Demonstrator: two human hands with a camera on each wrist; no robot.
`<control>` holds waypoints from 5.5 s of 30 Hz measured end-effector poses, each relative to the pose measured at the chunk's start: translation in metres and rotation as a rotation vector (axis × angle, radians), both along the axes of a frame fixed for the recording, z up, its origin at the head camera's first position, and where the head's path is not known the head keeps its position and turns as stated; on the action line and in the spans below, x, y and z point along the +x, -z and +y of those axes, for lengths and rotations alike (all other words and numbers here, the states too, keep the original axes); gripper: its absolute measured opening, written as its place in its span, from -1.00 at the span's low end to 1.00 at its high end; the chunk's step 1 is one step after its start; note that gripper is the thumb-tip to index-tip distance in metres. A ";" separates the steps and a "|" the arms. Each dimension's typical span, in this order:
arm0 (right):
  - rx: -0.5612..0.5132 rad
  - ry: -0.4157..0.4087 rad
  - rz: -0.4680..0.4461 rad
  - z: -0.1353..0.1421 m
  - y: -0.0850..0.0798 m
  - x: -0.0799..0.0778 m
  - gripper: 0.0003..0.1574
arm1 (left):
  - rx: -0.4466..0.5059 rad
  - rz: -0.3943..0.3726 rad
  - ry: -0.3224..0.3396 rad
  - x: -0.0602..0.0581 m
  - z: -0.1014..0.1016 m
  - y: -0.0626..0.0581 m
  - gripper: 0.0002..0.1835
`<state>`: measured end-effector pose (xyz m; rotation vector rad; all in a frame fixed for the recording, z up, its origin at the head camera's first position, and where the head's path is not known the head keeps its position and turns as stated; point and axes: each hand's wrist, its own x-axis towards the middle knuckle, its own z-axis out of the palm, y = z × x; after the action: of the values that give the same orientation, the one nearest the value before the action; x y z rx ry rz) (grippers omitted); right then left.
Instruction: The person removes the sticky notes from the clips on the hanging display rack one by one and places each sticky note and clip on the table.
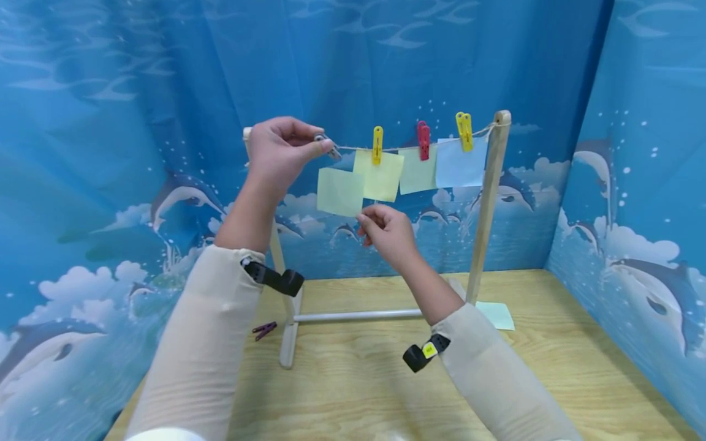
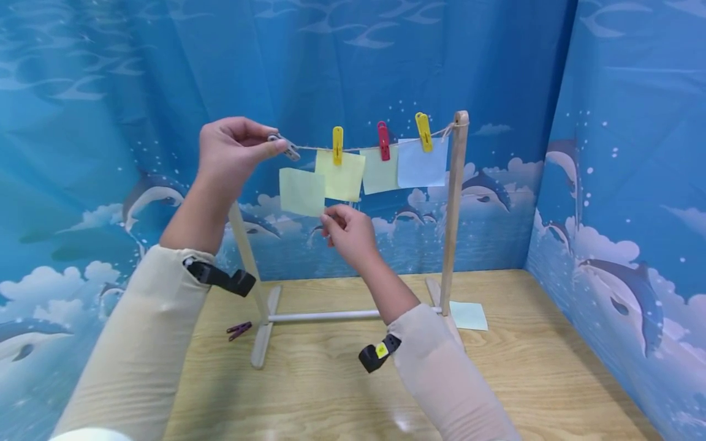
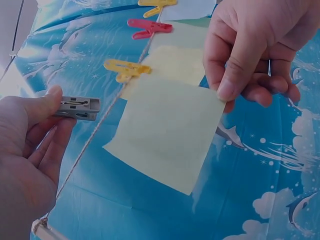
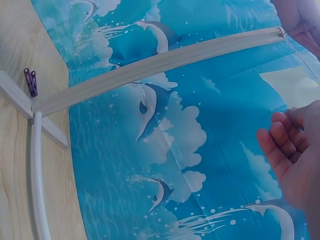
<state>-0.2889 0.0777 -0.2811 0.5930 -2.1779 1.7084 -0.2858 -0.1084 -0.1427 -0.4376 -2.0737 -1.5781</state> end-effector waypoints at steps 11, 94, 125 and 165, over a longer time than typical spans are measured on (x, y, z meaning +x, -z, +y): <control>0.009 0.011 0.060 0.010 0.005 0.009 -0.77 | 0.005 -0.012 0.011 0.007 -0.009 0.011 -0.75; -0.554 0.107 -0.096 0.128 0.075 0.068 -0.93 | 0.193 -0.190 0.061 0.053 -0.090 0.170 -0.52; -0.679 0.229 -0.100 0.178 0.106 0.079 -0.93 | 0.365 -0.255 -0.045 0.070 -0.125 0.225 -0.62; -0.868 0.417 -0.179 0.236 0.161 0.089 -0.86 | 0.637 -0.370 -0.136 0.079 -0.169 0.292 -0.58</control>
<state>-0.2003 0.3141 -0.4421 -0.2294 -1.2806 2.2291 -0.2067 -0.2775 -0.4349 0.2336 -1.6464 -2.2251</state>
